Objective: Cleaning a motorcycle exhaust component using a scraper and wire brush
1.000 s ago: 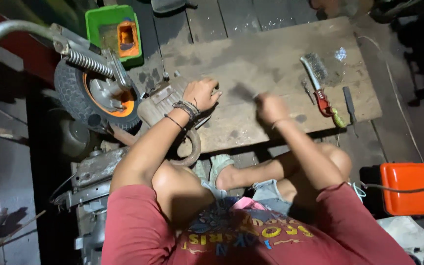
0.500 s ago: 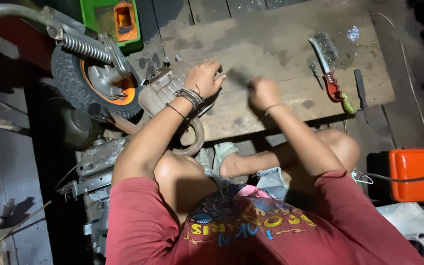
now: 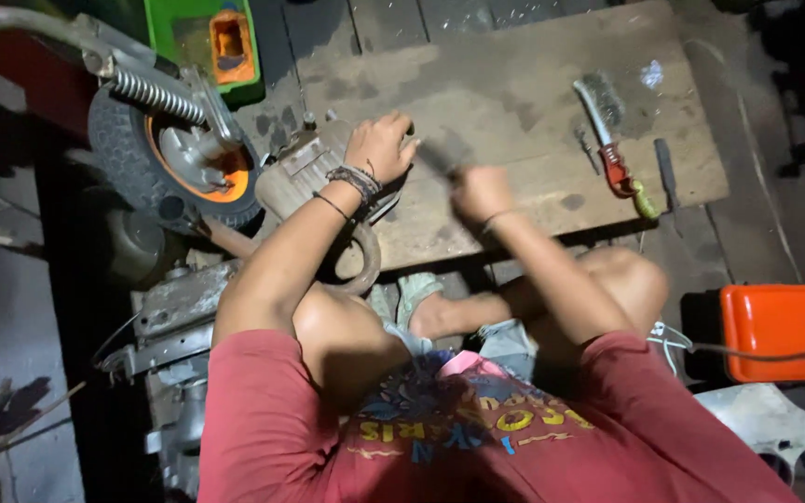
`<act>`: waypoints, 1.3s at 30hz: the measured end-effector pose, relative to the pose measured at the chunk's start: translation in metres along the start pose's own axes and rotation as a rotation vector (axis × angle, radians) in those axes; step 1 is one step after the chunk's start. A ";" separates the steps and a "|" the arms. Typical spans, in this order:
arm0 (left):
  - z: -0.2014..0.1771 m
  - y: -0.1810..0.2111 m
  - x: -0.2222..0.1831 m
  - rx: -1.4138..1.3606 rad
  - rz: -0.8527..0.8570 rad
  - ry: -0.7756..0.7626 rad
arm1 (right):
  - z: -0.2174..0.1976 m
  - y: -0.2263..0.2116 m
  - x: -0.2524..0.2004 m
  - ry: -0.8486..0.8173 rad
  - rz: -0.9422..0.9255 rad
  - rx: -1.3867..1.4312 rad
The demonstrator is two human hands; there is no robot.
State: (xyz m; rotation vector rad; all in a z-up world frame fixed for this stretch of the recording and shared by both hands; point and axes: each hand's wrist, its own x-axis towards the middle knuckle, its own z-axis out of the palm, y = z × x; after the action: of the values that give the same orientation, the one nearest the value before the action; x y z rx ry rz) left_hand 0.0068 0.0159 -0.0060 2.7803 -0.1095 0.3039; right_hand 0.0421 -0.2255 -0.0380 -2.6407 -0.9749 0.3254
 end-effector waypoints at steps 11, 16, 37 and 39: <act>0.008 -0.009 -0.005 0.045 0.055 -0.013 | -0.036 0.014 -0.045 -0.038 -0.050 -0.037; 0.012 0.001 -0.008 0.077 0.055 -0.036 | -0.047 0.056 -0.034 -0.131 0.035 -0.171; 0.010 -0.025 -0.009 0.142 -0.010 0.025 | -0.013 0.130 0.066 0.211 0.422 -0.180; 0.004 -0.027 0.001 0.165 -0.049 0.031 | -0.021 0.095 0.067 0.266 0.461 -0.162</act>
State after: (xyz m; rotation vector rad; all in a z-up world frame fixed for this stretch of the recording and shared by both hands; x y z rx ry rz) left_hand 0.0112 0.0402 -0.0186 2.9351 -0.0085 0.3588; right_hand 0.1546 -0.2543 -0.0600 -2.9389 -0.3156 -0.0125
